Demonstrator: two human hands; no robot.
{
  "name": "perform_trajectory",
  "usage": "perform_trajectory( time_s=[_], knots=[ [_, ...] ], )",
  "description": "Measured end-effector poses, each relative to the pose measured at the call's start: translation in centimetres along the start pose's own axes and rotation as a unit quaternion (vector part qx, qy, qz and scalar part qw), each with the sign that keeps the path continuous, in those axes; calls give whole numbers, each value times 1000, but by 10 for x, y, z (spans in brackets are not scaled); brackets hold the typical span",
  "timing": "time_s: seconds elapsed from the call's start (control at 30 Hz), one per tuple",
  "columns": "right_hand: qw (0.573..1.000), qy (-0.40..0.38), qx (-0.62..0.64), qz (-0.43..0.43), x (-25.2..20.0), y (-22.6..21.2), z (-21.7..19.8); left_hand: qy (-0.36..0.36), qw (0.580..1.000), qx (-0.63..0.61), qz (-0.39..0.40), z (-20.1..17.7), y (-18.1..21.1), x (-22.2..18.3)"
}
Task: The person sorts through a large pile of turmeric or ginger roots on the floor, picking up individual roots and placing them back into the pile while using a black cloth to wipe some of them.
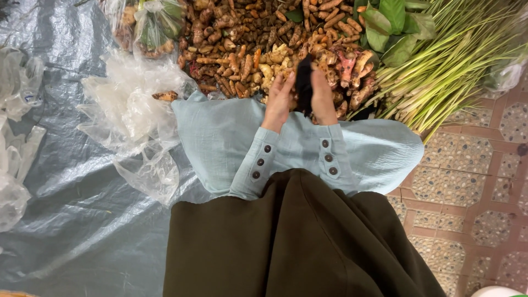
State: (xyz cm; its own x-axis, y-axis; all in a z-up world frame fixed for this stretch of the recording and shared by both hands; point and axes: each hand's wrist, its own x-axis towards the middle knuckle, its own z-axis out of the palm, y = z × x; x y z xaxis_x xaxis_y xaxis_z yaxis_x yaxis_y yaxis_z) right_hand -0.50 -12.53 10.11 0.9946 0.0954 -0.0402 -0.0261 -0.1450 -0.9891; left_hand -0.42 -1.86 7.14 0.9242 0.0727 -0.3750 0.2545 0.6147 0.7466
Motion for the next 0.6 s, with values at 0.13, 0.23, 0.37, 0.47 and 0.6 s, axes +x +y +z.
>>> perform_trajectory(
  time_s=[0.13,0.23,0.37,0.47,0.6],
  knots=[
    [995,-4,-87,-57,8,45,4,10,997,20,74,-22,-32,24],
    [985,54,-131,-98,13,50,2,20,995,12,97,-22,-31,21],
    [977,106,-124,-135,16,43,-4,15,993,11,113,-30,-45,34],
    [976,112,-109,-150,16,39,-8,2,994,37,105,-41,-61,45],
    [970,128,-118,-170,17,39,-6,8,998,39,49,-28,-41,31]
  ],
)
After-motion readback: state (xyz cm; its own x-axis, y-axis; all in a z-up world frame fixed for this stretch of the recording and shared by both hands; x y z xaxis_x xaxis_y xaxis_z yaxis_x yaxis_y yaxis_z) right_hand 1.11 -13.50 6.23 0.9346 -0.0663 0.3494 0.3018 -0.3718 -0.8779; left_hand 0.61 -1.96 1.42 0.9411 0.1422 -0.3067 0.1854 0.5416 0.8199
